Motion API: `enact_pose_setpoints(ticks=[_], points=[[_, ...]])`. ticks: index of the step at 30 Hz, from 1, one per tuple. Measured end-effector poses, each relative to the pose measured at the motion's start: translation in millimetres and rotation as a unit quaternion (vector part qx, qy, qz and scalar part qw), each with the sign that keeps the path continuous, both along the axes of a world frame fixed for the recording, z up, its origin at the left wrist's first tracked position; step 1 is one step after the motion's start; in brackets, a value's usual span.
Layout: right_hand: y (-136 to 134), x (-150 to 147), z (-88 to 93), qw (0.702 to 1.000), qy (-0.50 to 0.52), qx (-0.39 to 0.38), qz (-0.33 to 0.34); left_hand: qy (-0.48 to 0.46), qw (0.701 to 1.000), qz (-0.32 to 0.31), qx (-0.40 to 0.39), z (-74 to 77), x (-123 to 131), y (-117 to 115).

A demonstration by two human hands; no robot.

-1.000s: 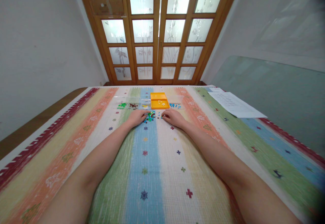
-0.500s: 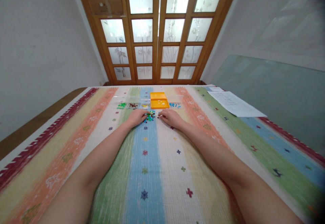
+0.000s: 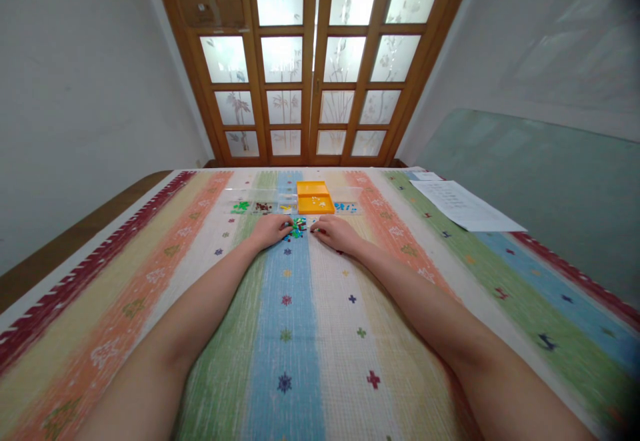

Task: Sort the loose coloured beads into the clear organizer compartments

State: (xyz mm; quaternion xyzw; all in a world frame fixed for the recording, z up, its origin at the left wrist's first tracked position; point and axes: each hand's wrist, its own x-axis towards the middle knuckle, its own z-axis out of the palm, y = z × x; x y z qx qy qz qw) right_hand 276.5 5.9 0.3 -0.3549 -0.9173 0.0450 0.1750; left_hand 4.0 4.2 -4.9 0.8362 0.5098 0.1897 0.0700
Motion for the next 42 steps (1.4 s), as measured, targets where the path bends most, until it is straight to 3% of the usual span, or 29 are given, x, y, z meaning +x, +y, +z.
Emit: enact_pose_setpoints(ticks=[18,29,42], points=[[-1.1,0.0,-0.2,0.999,-0.032,0.008,-0.042,-0.005,0.999,0.033,0.010,1.1,0.0,-2.3],[2.8,3.6,-8.1,0.999,0.001,0.007,-0.051,-0.021,0.999,0.046,0.019,2.1,-0.8,-2.0],[7.9,4.1,-15.1,0.997,0.082,-0.004,-0.013,-0.035,0.996,0.078,0.016,1.9,-3.4,-1.3]])
